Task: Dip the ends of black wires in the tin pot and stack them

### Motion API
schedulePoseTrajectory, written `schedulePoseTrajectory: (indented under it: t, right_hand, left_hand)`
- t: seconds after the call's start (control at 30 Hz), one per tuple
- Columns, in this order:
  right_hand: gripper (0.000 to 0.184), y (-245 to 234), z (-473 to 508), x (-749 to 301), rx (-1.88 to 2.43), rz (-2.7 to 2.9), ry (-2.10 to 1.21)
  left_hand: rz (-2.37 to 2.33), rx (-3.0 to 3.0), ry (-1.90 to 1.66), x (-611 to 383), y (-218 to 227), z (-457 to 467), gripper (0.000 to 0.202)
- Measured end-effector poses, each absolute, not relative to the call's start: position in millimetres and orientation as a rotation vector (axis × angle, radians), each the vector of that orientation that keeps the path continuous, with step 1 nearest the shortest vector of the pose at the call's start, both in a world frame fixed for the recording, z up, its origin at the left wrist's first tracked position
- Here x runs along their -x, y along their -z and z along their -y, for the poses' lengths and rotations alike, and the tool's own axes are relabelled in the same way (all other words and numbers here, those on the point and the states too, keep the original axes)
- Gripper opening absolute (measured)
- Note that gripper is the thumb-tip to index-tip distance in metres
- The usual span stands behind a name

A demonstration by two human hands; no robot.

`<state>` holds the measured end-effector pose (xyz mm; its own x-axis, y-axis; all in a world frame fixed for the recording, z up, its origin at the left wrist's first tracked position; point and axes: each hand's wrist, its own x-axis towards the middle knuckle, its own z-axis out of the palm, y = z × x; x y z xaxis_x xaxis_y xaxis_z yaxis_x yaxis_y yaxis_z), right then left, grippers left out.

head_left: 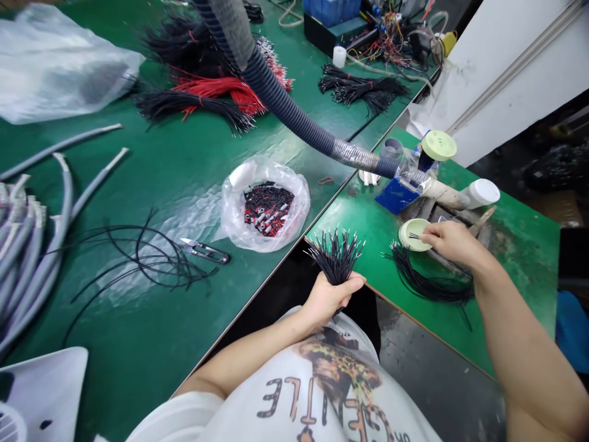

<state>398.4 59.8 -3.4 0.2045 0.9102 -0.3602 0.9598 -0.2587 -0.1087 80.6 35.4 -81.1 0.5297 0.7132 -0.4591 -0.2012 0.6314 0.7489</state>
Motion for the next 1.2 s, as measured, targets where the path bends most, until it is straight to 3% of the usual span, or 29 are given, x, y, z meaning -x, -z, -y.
schedulePoseTrajectory:
  t: [0.37, 0.67, 1.2]
  right_hand:
    - [0.025, -1.8, -67.5, -389.4, -2.207, -1.685, 0.539]
    - [0.029, -35.0, -33.6, -437.4, -2.641, -1.496, 0.689]
    - [0.025, 8.9, -47.3, -506.6, -2.638, -1.168, 0.673]
  left_hand:
    - [-0.844, -0.711, -0.575, -80.5, 87.6, -36.3, 0.045]
    - [-0.849, -0.663, -0.583, -79.8, 81.5, -41.5, 0.047]
    - [-0.888, -0.669, -0.557, -77.9, 85.5, -42.7, 0.047]
